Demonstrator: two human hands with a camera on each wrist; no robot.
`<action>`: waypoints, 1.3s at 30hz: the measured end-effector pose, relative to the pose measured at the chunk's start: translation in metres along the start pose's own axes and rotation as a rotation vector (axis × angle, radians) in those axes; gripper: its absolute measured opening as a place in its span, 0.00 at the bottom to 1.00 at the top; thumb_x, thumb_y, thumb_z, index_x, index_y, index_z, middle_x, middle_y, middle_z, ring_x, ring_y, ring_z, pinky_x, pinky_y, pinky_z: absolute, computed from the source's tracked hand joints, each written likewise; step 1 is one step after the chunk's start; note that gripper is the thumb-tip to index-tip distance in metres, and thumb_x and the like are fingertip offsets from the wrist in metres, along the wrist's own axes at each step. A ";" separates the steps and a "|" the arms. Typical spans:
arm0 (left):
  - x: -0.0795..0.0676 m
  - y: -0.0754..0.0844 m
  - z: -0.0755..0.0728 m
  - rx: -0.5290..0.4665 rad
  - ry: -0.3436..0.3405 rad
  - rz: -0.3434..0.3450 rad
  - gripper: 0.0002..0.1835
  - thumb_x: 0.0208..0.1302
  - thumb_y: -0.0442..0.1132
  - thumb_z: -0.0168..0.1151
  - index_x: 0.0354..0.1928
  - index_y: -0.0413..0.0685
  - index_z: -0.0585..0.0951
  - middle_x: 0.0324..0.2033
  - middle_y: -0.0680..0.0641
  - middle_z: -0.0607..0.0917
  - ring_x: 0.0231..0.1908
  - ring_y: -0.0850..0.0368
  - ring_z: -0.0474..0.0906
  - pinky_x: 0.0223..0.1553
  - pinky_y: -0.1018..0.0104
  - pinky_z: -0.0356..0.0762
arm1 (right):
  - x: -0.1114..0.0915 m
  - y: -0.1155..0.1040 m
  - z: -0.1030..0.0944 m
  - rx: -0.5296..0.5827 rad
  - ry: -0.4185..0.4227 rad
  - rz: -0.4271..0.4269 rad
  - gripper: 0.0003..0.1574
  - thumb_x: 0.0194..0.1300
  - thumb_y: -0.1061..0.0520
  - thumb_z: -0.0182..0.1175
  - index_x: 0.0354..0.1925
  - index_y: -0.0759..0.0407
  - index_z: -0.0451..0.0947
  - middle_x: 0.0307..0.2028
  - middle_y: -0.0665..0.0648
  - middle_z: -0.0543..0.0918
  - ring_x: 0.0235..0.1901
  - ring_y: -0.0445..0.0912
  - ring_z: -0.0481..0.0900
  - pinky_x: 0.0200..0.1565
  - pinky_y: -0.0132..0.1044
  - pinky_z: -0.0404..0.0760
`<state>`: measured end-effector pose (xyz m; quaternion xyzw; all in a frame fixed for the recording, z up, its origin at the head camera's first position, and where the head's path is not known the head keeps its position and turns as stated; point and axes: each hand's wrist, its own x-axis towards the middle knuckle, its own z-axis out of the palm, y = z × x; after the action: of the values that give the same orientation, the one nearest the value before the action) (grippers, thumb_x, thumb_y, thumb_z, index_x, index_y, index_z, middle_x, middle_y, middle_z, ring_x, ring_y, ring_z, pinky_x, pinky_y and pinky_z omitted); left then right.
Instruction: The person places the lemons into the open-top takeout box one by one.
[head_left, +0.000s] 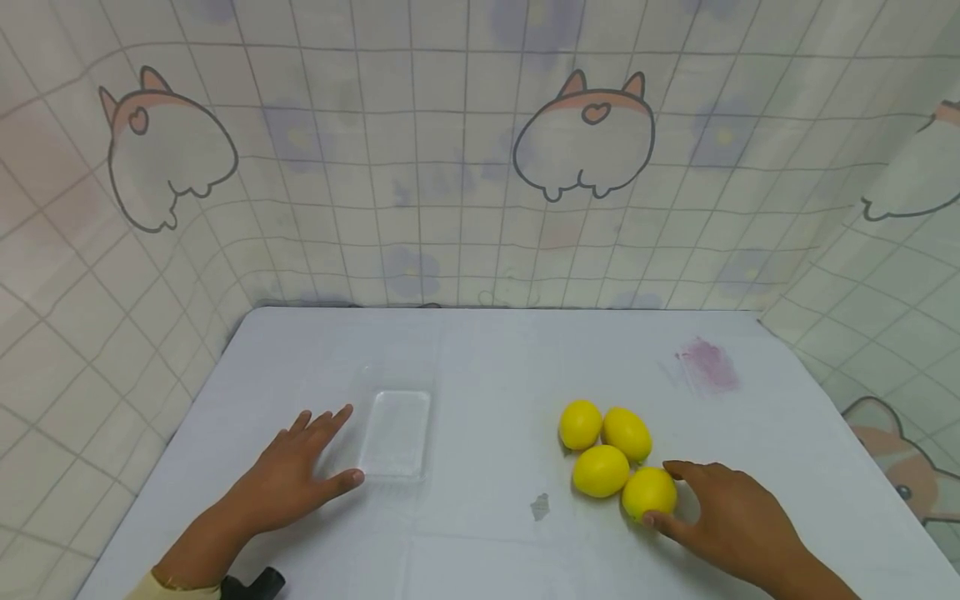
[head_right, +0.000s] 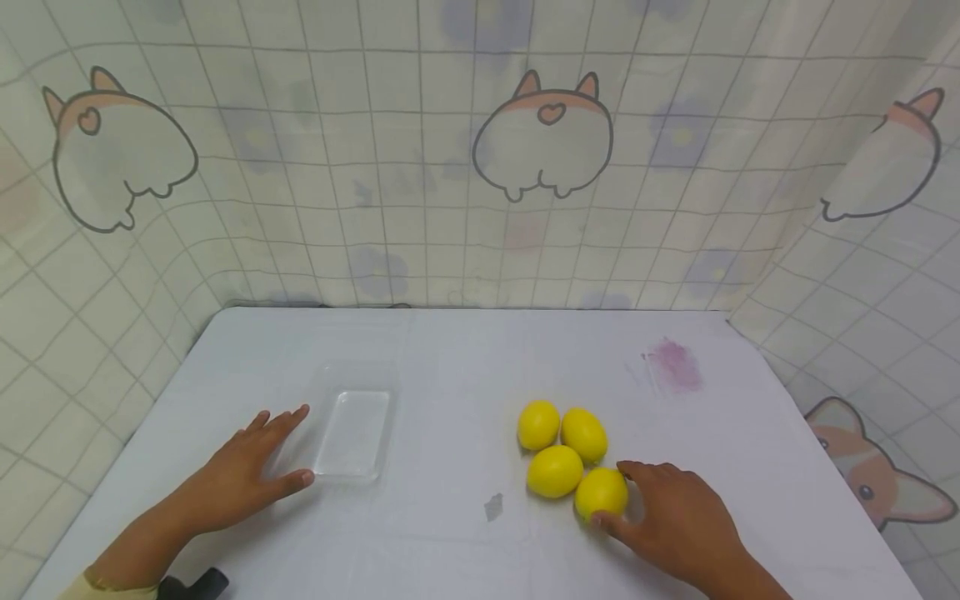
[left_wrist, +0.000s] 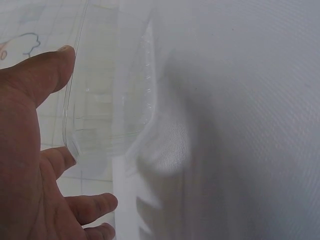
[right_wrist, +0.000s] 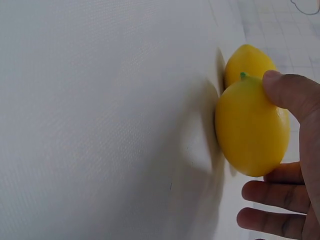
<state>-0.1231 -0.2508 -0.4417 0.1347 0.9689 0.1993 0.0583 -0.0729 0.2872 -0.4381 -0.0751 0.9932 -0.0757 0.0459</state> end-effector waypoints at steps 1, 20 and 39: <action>0.000 0.000 0.000 0.000 0.000 -0.002 0.52 0.62 0.72 0.62 0.80 0.51 0.61 0.71 0.31 0.68 0.73 0.23 0.51 0.67 0.23 0.49 | 0.000 0.000 0.000 0.006 -0.005 0.001 0.58 0.49 0.14 0.63 0.60 0.56 0.81 0.51 0.58 0.86 0.47 0.58 0.84 0.47 0.62 0.82; 0.001 0.001 0.000 0.008 0.009 0.024 0.52 0.64 0.72 0.60 0.80 0.49 0.60 0.72 0.32 0.67 0.73 0.22 0.51 0.66 0.23 0.50 | 0.000 0.001 0.006 0.050 -0.009 -0.028 0.66 0.44 0.14 0.66 0.68 0.55 0.75 0.59 0.62 0.81 0.56 0.61 0.80 0.50 0.64 0.80; 0.001 0.002 -0.002 0.014 0.016 0.031 0.51 0.65 0.72 0.59 0.80 0.49 0.60 0.72 0.33 0.68 0.72 0.22 0.52 0.66 0.22 0.51 | 0.003 0.004 0.000 0.059 0.056 -0.068 0.60 0.42 0.20 0.74 0.65 0.52 0.78 0.54 0.56 0.84 0.49 0.54 0.83 0.45 0.58 0.84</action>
<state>-0.1239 -0.2497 -0.4394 0.1486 0.9685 0.1943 0.0464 -0.0760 0.2907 -0.4392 -0.1051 0.9884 -0.1085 0.0176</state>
